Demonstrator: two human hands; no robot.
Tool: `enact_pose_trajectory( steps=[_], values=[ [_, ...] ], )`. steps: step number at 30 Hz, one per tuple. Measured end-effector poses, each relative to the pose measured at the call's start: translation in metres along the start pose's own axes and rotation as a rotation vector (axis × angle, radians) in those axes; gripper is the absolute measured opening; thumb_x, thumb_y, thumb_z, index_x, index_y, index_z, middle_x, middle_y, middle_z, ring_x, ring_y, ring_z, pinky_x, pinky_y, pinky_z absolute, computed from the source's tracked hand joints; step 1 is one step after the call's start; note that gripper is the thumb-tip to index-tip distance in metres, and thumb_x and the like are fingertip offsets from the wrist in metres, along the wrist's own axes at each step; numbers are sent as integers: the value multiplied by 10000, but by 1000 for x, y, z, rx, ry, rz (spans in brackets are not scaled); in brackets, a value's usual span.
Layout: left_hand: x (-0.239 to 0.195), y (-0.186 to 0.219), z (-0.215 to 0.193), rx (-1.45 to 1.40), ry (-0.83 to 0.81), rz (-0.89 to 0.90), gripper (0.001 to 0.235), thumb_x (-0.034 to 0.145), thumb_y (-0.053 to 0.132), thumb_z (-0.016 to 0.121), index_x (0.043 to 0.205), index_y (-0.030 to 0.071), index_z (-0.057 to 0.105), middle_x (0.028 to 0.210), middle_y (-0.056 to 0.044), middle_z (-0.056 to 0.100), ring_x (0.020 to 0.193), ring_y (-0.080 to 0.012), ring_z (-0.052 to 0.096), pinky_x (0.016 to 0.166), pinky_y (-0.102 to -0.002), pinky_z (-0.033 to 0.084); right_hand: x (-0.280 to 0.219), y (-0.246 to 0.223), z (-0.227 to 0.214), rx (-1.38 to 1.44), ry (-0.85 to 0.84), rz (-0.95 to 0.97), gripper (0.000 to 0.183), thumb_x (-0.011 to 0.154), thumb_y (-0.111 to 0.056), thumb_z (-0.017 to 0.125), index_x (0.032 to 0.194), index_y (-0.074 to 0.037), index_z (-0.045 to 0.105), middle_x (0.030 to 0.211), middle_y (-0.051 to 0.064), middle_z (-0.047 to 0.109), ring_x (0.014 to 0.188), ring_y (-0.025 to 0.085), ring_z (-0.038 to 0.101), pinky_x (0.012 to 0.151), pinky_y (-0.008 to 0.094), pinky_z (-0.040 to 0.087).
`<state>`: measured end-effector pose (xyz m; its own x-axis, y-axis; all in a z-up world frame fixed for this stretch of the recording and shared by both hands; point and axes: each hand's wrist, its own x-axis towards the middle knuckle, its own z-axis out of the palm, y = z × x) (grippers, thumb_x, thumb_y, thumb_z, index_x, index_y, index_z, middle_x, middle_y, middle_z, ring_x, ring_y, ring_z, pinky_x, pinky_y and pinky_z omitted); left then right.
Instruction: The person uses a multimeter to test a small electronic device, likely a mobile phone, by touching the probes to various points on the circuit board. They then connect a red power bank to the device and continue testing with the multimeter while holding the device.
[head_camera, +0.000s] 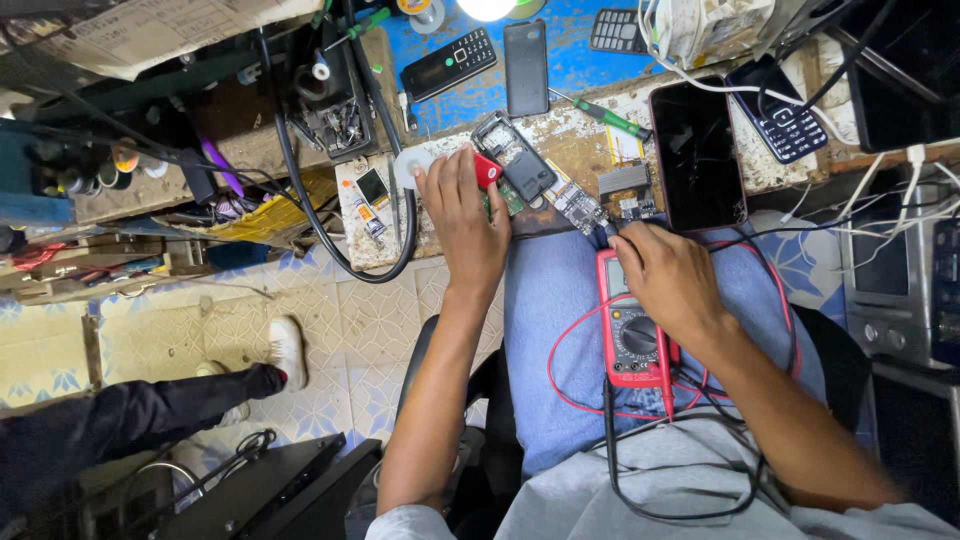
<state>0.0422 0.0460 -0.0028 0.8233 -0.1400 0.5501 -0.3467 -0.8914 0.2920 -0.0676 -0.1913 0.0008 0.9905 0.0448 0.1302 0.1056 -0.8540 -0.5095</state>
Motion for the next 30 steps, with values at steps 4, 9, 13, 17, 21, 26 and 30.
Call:
enact_pose_trajectory(
  steps=[4,9,13,17,21,26,30],
  values=[
    [-4,15,-5,-29,1,14,576,895,20,711,1442,27,533,1387,-162,545,1373,-373,463,1260,-567,174,0,0,1,4,6,-3,170,1072,-301,583,1002,-166,659,771,107,684,784,360,724,661,450,570],
    [-26,64,-8,-469,-99,336,190,954,241,733,1038,71,718,1098,-110,664,1216,-364,605,1183,-531,389,0,1,5,0,27,0,177,1058,-326,598,1044,-162,663,784,102,687,793,378,719,634,472,567],
    [-28,60,-4,-484,-111,320,256,922,293,767,989,53,709,1043,-105,685,1160,-344,631,1173,-521,408,2,-1,2,19,31,9,197,1056,-340,593,1030,-159,665,771,105,681,786,381,717,633,478,566],
    [-29,61,-3,-471,-114,324,217,951,250,739,1002,39,720,1041,-115,699,1142,-348,645,1163,-516,427,2,1,9,11,44,4,190,1058,-333,597,1042,-156,665,774,109,678,794,377,721,643,472,570],
    [-28,65,-5,-477,-104,311,171,971,179,714,998,11,712,1019,-140,700,1130,-368,649,1150,-520,434,1,2,11,-20,51,-13,169,1061,-325,593,997,-180,654,742,83,651,776,363,715,646,454,568],
    [-27,68,-9,-463,-98,304,152,961,149,727,986,-1,718,1008,-148,707,1121,-368,656,1148,-517,439,2,2,9,-9,30,-15,162,1063,-311,577,971,-197,645,734,78,647,772,359,714,645,450,563],
    [-28,68,-8,-452,-101,305,149,961,135,725,989,-10,717,1015,-157,711,1126,-375,659,1150,-523,438,1,0,11,-37,41,-28,162,1071,-297,568,968,-198,644,723,68,641,753,348,715,631,439,561]
  ],
)
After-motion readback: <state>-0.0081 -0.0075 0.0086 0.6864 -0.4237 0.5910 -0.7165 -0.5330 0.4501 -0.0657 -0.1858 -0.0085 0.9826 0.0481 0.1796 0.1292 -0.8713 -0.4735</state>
